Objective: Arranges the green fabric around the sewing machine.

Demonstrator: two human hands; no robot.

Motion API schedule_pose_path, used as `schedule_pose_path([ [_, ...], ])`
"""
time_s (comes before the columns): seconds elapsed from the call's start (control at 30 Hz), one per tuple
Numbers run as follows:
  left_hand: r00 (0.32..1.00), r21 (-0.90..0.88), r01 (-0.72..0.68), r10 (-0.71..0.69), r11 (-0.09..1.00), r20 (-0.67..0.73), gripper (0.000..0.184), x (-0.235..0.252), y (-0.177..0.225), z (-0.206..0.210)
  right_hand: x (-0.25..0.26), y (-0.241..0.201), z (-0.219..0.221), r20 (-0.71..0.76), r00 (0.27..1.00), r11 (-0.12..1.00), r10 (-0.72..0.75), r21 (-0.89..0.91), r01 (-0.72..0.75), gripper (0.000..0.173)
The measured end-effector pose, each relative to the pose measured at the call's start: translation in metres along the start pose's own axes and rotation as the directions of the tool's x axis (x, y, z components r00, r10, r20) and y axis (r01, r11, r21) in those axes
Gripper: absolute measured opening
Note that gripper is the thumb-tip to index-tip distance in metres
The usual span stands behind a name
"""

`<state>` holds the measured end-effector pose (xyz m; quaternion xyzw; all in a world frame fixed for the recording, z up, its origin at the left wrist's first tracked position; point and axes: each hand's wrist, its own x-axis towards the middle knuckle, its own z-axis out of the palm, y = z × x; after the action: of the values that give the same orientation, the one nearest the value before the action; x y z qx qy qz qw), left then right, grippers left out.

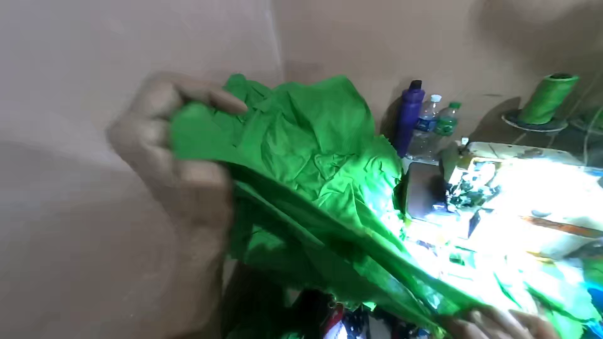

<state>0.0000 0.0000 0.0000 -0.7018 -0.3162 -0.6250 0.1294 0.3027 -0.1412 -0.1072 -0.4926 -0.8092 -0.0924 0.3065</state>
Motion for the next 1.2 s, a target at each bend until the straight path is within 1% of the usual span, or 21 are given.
schedule_pose_path([
  [0.07, 0.997, 0.159, 0.048, -0.056, 0.986, 0.047, 0.021, -0.022, 0.010, 0.035, -0.017, 0.002, 0.016, 0.120, 0.989, 0.993, 0.080, 0.075, -0.090, 0.026],
  [0.1, 0.983, 0.216, 0.117, -0.143, 0.969, 0.111, 0.023, -0.033, 0.008, 0.060, -0.023, 0.007, 0.031, 0.215, 0.970, 0.982, 0.111, 0.123, -0.140, 0.025],
  [0.13, 0.941, 0.267, 0.211, -0.269, 0.940, 0.204, 0.028, -0.047, 0.001, 0.088, -0.027, 0.013, 0.047, 0.316, 0.939, 0.968, 0.134, 0.163, -0.193, 0.023],
  [0.17, 0.858, 0.315, 0.310, -0.406, 0.897, 0.313, 0.030, -0.063, -0.009, 0.117, -0.031, 0.020, 0.061, 0.400, 0.904, 0.952, 0.151, 0.188, -0.242, 0.022],
  [0.2, 0.755, 0.382, 0.373, -0.516, 0.846, 0.405, 0.032, -0.083, -0.022, 0.144, -0.036, 0.026, 0.072, 0.435, 0.885, 0.942, 0.164, 0.197, -0.271, 0.024],
  [0.23, 0.648, 0.453, 0.408, -0.601, 0.792, 0.467, 0.036, -0.101, -0.033, 0.166, -0.042, 0.032, 0.080, 0.408, 0.897, 0.939, 0.171, 0.207, -0.273, 0.028],
  [0.27, 0.575, 0.495, 0.430, -0.652, 0.755, 0.495, 0.038, -0.110, -0.040, 0.179, -0.046, 0.036, 0.083, 0.355, 0.918, 0.938, 0.176, 0.222, -0.266, 0.033],
  [0.3, 0.561, 0.504, 0.439, -0.665, 0.744, 0.493, 0.037, -0.112, -0.042, 0.185, -0.048, 0.038, 0.081, 0.314, 0.932, 0.929, 0.182, 0.256, -0.268, 0.037],
  [0.4, 0.559, 0.489, 0.409, -0.635, 0.770, 0.533, 0.036, -0.112, -0.045, 0.176, -0.055, 0.043, 0.065, 0.238, 0.959, 0.833, 0.151, 0.492, -0.253, 0.048],
  [0.47, 0.606, 0.414, 0.357, -0.545, 0.837, 0.579, 0.038, -0.115, -0.049, 0.169, -0.057, 0.047, 0.050, 0.196, 0.969, 0.779, 0.150, 0.581, -0.238, 0.050],
  [0.53, 0.679, 0.304, 0.271, -0.405, 0.913, 0.613, 0.043, -0.122, -0.057, 0.166, -0.063, 0.054, 0.038, 0.146, 0.970, 0.816, 0.194, 0.525, -0.242, 0.046],
  [0.57, 0.708, 0.263, 0.229, -0.346, 0.937, 0.615, 0.049, -0.125, -0.060, 0.166, -0.070, 0.063, 0.032, 0.121, 0.968, 0.847, 0.218, 0.470, -0.249, 0.041],
  [0.63, 0.733, 0.239, 0.184, -0.295, 0.954, 0.613, 0.066, -0.126, -0.058, 0.166, -0.086, 0.087, 0.021, 0.068, 0.951, 0.881, 0.300, 0.362, -0.304, 0.034],
  [0.7, 0.744, 0.216, 0.138, -0.245, 0.967, 0.621, 0.077, -0.122, -0.044, 0.165, -0.102, 0.111, 0.004, 0.026, 0.906, 0.871, 0.422, 0.267, -0.413, 0.031],
  [0.73, 0.754, 0.183, 0.110, -0.202, 0.977, 0.625, 0.077, -0.120, -0.036, 0.166, -0.108, 0.122, -0.008, 0.008, 0.872, 0.852, 0.490, 0.210, -0.481, 0.030],
  [0.8, 0.755, 0.109, 0.072, -0.126, 0.991, 0.643, 0.070, -0.119, -0.020, 0.172, -0.117, 0.140, -0.030, -0.061, 0.781, 0.783, 0.622, 0.088, -0.616, 0.027],
  [0.87, 0.738, 0.068, 0.068, -0.096, 0.995, 0.668, 0.062, -0.124, -0.010, 0.181, -0.126, 0.156, -0.045, -0.171, 0.690, 0.702, 0.703, 0.014, -0.712, 0.024],
  [0.93, 0.711, 0.063, 0.089, -0.108, 0.994, 0.695, 0.056, -0.135, -0.009, 0.189, -0.135, 0.167, -0.056, -0.234, 0.617, 0.632, 0.752, -0.012, -0.775, 0.022],
  [1.03, 0.703, 0.066, 0.111, -0.125, 0.992, 0.700, 0.056, -0.142, -0.015, 0.190, -0.145, 0.180, -0.061, -0.325, 0.565, 0.586, 0.758, -0.038, -0.809, 0.021],
  [1.1, 0.714, 0.061, 0.099, -0.113, 0.993, 0.690, 0.054, -0.144, -0.017, 0.188, -0.147, 0.189, -0.062, -0.345, 0.538, 0.559, 0.769, -0.045, -0.828, 0.019],
  [1.2, 0.709, 0.074, 0.114, -0.133, 0.991, 0.693, 0.050, -0.141, -0.011, 0.186, -0.138, 0.201, -0.056, -0.308, 0.501, 0.515, 0.809, -0.040, -0.856, 0.018],
])
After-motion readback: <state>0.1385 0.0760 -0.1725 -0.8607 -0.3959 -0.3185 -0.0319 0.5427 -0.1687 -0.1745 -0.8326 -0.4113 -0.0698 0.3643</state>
